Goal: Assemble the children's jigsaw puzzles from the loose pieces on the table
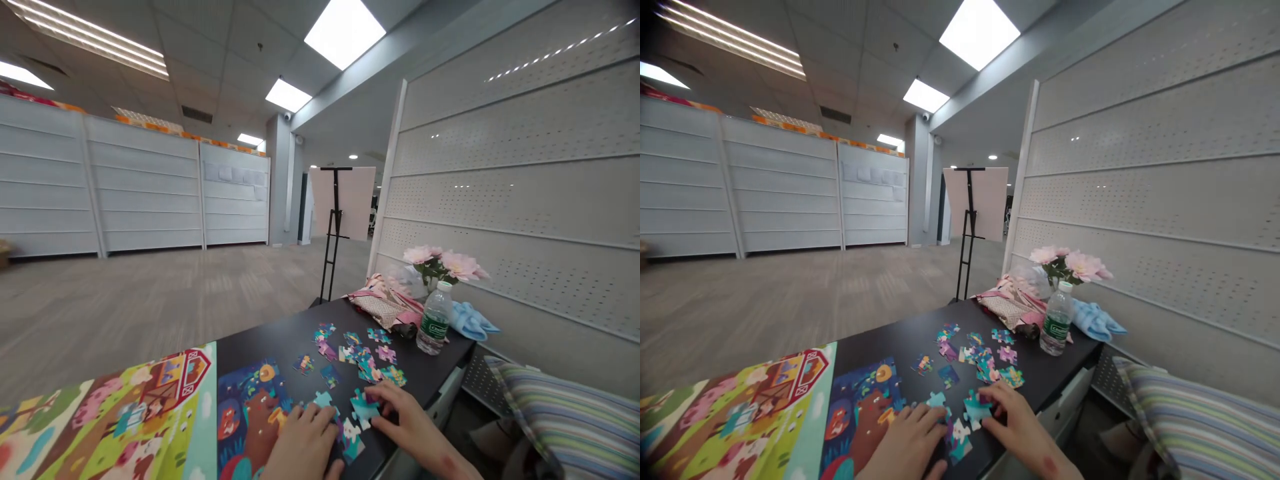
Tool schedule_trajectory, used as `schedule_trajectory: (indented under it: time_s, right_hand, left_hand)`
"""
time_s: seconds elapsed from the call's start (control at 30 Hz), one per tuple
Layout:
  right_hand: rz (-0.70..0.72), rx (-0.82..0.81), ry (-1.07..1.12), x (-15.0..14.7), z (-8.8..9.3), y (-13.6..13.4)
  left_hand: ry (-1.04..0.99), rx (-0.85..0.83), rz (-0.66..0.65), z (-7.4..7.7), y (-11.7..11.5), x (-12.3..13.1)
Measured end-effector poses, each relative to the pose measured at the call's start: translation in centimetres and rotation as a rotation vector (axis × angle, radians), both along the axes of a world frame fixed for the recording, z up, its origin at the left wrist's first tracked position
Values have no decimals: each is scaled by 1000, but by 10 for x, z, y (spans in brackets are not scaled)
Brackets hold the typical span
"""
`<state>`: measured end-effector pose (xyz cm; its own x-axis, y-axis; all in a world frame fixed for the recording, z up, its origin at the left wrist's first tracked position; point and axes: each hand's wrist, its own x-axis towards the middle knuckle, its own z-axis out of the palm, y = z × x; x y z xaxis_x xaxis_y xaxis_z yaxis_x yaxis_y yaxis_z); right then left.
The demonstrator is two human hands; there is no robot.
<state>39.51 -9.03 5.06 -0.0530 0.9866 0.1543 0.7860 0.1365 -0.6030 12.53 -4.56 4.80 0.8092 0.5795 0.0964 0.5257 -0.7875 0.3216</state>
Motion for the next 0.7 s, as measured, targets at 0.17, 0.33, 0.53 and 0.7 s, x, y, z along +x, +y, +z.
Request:
schedule_trajectory:
  time_s: [0.17,0.33,0.53,0.7]
  right_hand:
    - [-17,20,33,-13,-3,7]
    - [-3,176,-78,-22,-2,1]
    - [279,15,-96,-42,-2,-20]
    - [276,-6,-26,-55,5,-18]
  left_hand:
    - [42,-43,61,6,-3,7]
    - [6,-81,188,13,-4,12]
    - [-202,-121,148,4,1,-4]
    - [-251,-115,129,-4,3,-12]
